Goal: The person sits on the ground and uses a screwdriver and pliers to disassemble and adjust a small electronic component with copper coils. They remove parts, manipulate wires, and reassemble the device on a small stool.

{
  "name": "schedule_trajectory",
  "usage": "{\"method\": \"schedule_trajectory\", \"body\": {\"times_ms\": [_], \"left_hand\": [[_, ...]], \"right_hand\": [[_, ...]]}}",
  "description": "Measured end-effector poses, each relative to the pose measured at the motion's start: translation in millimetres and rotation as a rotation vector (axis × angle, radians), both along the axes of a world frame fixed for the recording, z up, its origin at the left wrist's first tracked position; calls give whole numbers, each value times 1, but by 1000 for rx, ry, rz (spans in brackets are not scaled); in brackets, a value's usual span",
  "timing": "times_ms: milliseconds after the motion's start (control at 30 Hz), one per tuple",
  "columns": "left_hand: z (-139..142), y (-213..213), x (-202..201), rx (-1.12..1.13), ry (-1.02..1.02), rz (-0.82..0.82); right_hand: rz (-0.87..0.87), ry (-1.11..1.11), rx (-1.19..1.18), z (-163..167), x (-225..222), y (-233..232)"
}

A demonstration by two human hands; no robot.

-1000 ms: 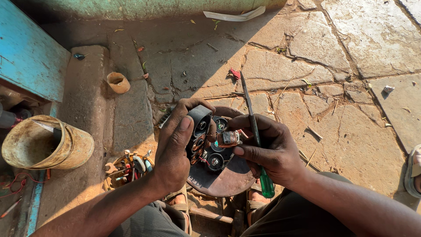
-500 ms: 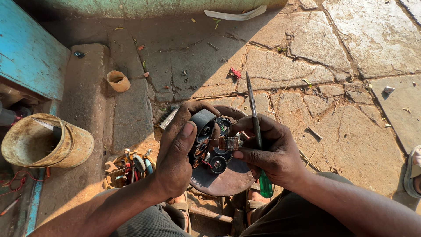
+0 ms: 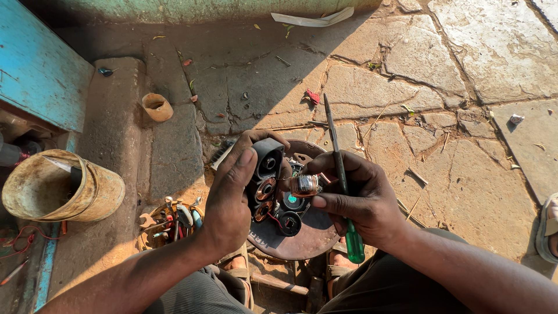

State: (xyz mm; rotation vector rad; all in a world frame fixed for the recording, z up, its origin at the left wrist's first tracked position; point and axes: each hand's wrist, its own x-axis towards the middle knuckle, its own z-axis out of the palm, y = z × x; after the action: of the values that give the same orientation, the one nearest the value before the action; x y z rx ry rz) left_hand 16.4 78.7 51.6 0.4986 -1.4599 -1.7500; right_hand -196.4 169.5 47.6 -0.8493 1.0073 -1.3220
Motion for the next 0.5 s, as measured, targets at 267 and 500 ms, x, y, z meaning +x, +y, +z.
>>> {"method": "schedule_trajectory", "body": {"times_ms": [267,500], "left_hand": [[-65,-13,12,-756,-248,285],[-81,-16,17,-796,-318,303]], "right_hand": [[-31,-32,62,-4,-2,-3],[-31,-36,84,-7,-4,-3]]}}
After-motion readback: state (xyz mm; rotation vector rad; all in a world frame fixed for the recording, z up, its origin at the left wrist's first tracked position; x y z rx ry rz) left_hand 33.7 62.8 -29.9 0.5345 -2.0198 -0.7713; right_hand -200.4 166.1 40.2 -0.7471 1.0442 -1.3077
